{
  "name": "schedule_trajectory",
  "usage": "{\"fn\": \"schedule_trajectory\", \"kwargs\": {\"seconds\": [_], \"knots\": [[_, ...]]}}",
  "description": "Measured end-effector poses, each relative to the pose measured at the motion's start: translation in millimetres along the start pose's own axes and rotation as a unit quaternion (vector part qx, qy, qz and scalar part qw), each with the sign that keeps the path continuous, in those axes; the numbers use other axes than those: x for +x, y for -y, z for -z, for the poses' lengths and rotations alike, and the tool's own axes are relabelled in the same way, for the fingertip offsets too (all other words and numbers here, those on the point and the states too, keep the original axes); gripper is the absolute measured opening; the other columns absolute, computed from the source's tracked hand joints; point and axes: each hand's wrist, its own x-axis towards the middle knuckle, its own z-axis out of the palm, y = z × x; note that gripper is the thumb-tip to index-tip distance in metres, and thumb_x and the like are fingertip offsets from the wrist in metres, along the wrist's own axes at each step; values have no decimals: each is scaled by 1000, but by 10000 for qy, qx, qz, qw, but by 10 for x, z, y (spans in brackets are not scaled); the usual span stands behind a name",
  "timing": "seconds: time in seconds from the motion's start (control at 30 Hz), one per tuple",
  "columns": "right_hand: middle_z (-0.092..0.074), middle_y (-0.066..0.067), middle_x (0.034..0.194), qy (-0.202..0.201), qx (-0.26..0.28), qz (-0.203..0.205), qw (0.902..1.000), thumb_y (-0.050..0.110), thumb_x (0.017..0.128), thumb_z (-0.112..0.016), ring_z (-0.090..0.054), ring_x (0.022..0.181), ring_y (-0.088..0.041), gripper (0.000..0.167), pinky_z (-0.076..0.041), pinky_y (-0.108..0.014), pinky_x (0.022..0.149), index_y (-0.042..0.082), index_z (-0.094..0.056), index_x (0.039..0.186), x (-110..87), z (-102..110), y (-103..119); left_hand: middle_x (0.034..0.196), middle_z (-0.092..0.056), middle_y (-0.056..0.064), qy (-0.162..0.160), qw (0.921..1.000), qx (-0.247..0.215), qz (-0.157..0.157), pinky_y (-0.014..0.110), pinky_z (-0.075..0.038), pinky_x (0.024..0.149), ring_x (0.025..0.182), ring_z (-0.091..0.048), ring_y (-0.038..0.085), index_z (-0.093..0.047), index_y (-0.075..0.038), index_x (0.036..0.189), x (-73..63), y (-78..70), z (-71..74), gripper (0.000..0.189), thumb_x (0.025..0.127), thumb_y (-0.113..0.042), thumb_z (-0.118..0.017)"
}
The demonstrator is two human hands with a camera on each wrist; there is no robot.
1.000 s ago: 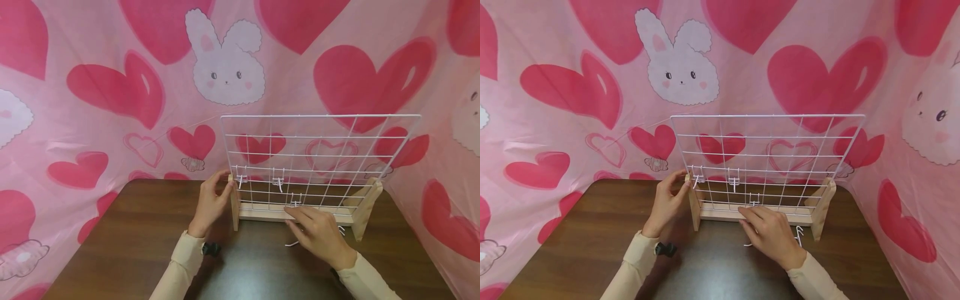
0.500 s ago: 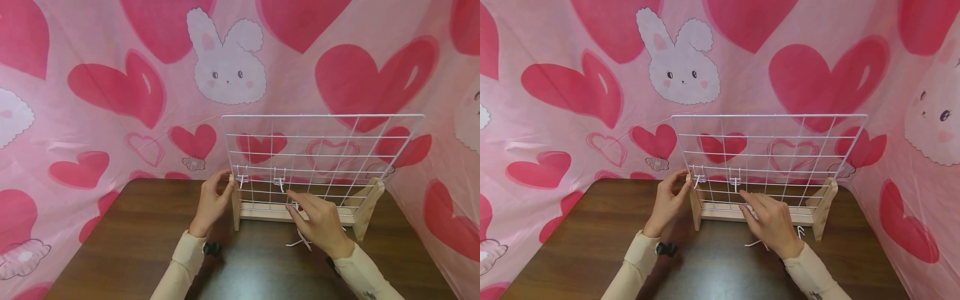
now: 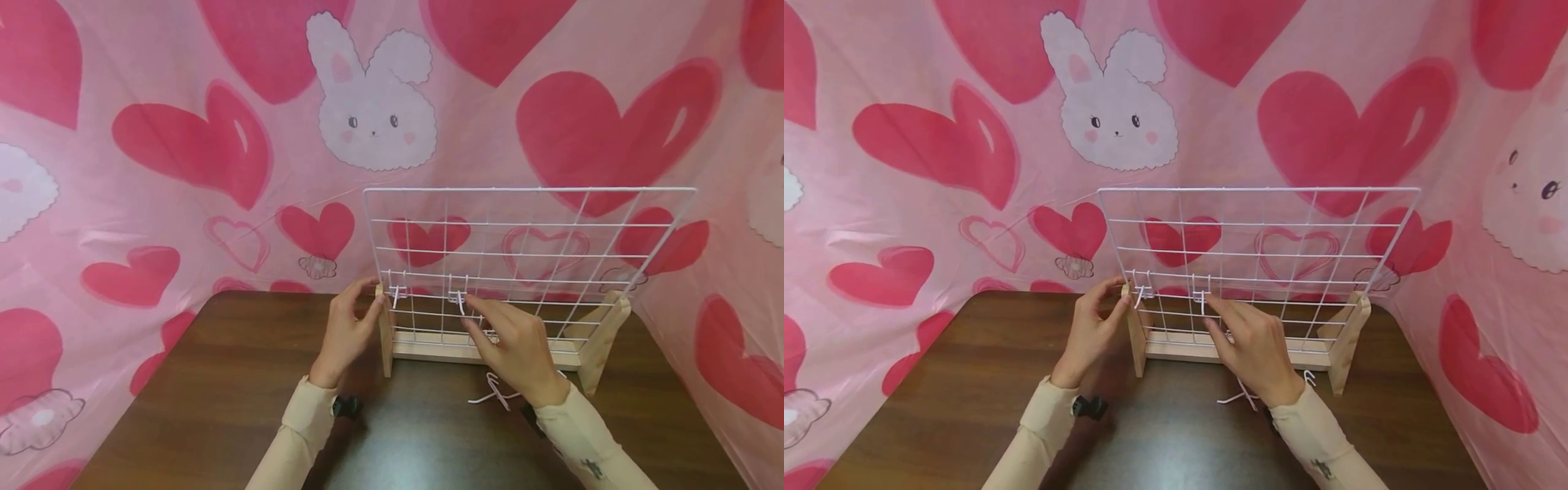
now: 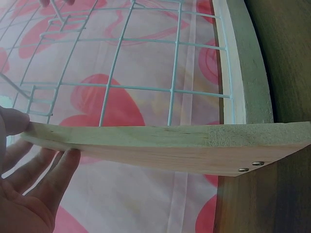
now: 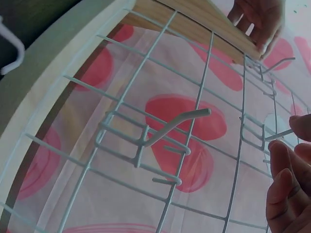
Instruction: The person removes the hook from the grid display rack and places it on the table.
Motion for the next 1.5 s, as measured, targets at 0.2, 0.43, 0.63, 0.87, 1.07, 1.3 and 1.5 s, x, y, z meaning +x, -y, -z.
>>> {"fn": "schedule_trajectory", "kwargs": {"seconds": [0.2, 0.43, 0.63, 0.87, 1.07, 1.3, 1.5], "knots": [[-81, -15, 100, -24, -116, -17, 9999, 7, 78, -81, -78, 80, -25, 41, -60, -41, 61, 3, -76, 118, 29, -36, -6, 110, -77, 14, 13, 10000, -63, -12, 29, -64, 76, 103, -74, 25, -70, -5, 125, -11, 20, -26, 30, 96, -8, -73], [-81, -16, 101, 69, -143, -138, 9998, 6, 78, -82, -79, 84, -28, 38, -62, -43, 65, 1, -76, 115, 19, -86, -15, 110, -76, 16, 3, 9998, -203, 75, 34, -66, 75, 101, -75, 27, -69, -2, 124, -13, 23, -34, 28, 96, -5, -71], [-80, -15, 95, 74, -114, -231, 9996, 1, 80, -80, -76, 74, -23, 34, -60, -39, 60, 0, -77, 113, 25, -104, -14, 111, -76, 15, 33, 9998, -169, 108, 32, -66, 74, 103, -74, 26, -69, -4, 125, -23, 12, -33, 29, 96, -6, -73], [-81, -12, 94, 47, -32, -268, 9996, -2, 80, -81, -76, 75, -22, 30, -60, -38, 60, 3, -79, 109, 61, -109, -20, 111, -77, 14, 26, 9997, -210, 84, 29, -65, 74, 102, -75, 26, -69, -4, 125, -18, 14, -32, 29, 96, -6, -72], [-81, -8, 92, -45, 48, -172, 9998, -4, 79, -81, -77, 75, -20, 29, -60, -37, 61, 6, -81, 106, 105, -117, -6, 111, -76, 14, 89, 9996, -211, 175, 26, -64, 76, 104, -74, 23, -69, -4, 125, -5, 13, -25, 28, 98, -8, -71], [-79, -7, 85, -283, 109, -90, 9995, -2, 81, -79, -70, 65, -14, 21, -54, -33, 54, 4, -81, 102, 144, -129, 17, 112, -76, 18, 77, 9997, -182, 140, 30, -65, 77, 104, -74, 25, -69, -2, 125, 6, 14, -18, 28, 97, -7, -71], [-79, -8, 82, -295, 117, -126, 9994, 6, 89, -75, -68, 63, -13, 12, -53, -31, 53, 3, -80, 99, 158, -141, -3, 112, -75, 21, 35, 9998, -169, 72, 34, -66, 75, 104, -73, 27, -68, 1, 125, 14, 19, -14, 30, 96, -5, -72]]}}
